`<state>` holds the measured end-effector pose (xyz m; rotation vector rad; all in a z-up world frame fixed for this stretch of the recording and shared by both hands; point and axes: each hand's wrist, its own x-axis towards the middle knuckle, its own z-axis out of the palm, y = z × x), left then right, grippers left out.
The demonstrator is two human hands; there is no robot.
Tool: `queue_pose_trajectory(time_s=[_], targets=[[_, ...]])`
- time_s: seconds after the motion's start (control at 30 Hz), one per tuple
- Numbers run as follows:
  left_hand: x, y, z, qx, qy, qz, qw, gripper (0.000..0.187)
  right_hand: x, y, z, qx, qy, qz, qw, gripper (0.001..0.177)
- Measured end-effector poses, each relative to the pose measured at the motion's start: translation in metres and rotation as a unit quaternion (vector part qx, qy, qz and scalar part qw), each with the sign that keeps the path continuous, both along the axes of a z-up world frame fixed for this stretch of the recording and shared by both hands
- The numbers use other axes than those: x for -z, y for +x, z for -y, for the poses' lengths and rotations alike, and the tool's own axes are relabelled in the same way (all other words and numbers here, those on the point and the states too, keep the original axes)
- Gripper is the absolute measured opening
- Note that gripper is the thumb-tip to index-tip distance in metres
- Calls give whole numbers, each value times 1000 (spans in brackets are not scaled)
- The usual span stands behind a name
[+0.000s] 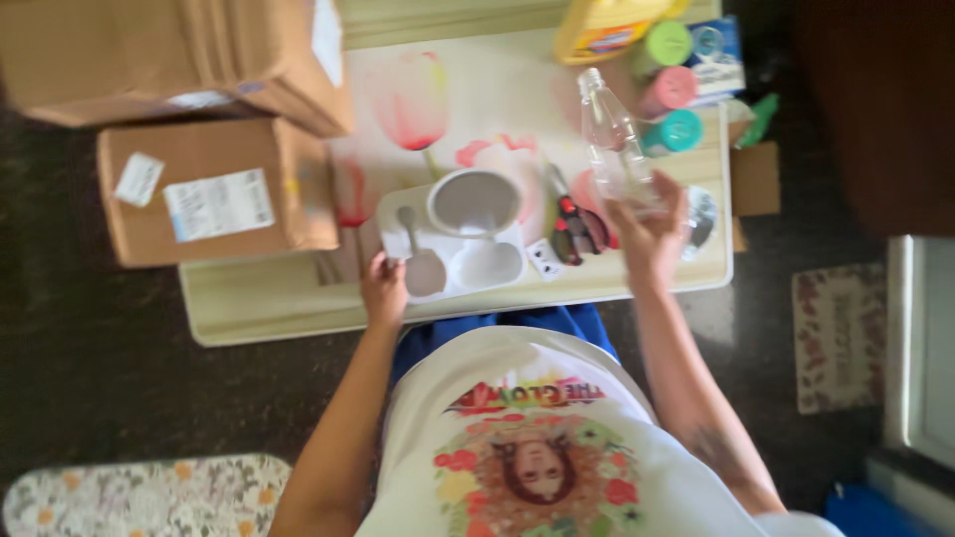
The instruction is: The person unpacks a pet feeder from a cardboard box and assembles it on a table. They place the base, insert a glass bottle, attach a gray lid, and fit a paw-shaped component into the base. The person then uses scissors to cut open another box.
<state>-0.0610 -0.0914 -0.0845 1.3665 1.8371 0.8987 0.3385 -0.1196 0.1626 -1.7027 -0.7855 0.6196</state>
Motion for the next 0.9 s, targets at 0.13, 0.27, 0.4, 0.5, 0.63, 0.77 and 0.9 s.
queue_pose_trajectory(time_s=[0.13,0.27,0.4,0.5,0.63,0.77,0.9], targets=[[-2,-4,5,13,1,115,993,44,-105,-48,1,-167,100,41,980,75],[-10,-4,4,24,41,97,994,44,-151,-116,-41,-370,-16,248,895,69],[-19,-3,2,5,-12,164,986,49,-135,-180,-107,-501,-4,400,767,66],[-26,-1,2,6,9,166,986,48,-116,-211,-133,-543,-80,417,724,67],[-34,-3,0,7,-9,164,986,47,-99,-232,-146,-561,-115,455,682,68],[-39,-3,0,16,14,145,989,46,-81,-251,-142,-548,-155,514,641,68],[-37,-3,-2,12,-2,159,987,50,-70,-256,-137,-491,-156,548,659,70]])
